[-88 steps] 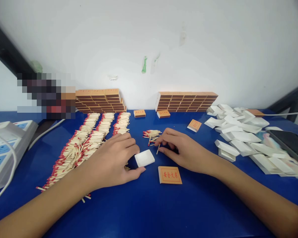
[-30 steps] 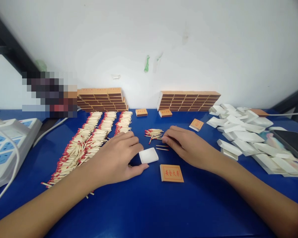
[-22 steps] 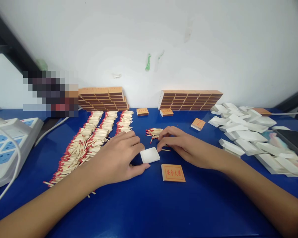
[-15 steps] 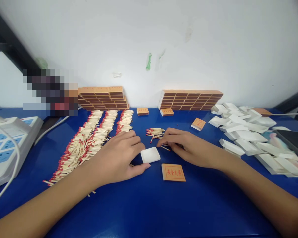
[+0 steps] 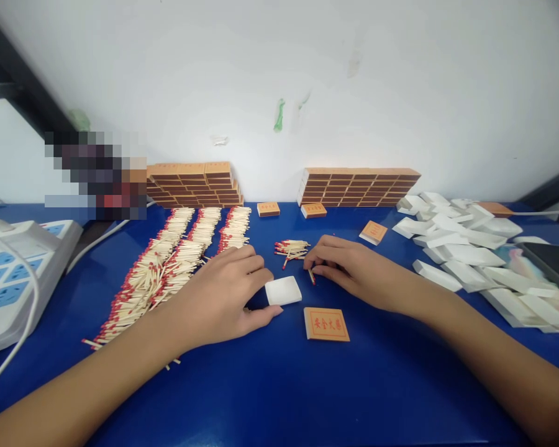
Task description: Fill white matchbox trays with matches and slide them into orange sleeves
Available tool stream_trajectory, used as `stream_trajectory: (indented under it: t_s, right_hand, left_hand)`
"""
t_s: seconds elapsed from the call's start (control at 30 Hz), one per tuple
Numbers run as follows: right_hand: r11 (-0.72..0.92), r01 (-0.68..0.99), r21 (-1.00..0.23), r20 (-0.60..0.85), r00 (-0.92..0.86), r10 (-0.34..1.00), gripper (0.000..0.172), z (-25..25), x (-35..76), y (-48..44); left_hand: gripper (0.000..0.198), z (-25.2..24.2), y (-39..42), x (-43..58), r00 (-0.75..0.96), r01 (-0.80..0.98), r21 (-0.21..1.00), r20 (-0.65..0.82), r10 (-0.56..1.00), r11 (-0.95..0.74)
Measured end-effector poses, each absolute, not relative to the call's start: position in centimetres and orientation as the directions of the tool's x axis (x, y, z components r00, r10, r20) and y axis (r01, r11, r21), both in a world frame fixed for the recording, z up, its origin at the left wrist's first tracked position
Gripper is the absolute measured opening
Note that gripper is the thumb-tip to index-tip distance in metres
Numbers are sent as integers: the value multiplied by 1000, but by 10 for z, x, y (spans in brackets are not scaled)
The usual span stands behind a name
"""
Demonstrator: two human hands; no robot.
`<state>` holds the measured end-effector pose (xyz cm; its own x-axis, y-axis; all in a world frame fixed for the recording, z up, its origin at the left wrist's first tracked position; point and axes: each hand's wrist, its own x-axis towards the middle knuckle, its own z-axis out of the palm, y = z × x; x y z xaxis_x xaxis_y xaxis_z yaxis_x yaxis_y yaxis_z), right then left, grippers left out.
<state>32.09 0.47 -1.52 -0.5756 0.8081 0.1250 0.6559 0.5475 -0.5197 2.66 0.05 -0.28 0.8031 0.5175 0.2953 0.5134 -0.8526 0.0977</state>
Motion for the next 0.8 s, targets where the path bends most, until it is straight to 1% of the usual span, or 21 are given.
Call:
stream_trajectory:
  t_s: [0.17,0.47,0.67,0.8]
  right_hand:
    - [506,715,-483,109,-524,845,18,-15,318,3]
    - [457,770,-446,84,-472,877,20,-12,330,7]
    - [457,769,-447,51,-489,871,22,-11,328,5]
    - [457,773,-439,47,-488,871,15,-11,324,2]
  left_hand:
    - [25,-4,0,26,802,516,99,295,520,-851]
    - [26,-5,0,25,801,519,99,289,524,-849]
    - [25,-3,0,25,803,514,95,296,517,-853]
    - [25,-3,0,25,804,511,98,298,515,-854]
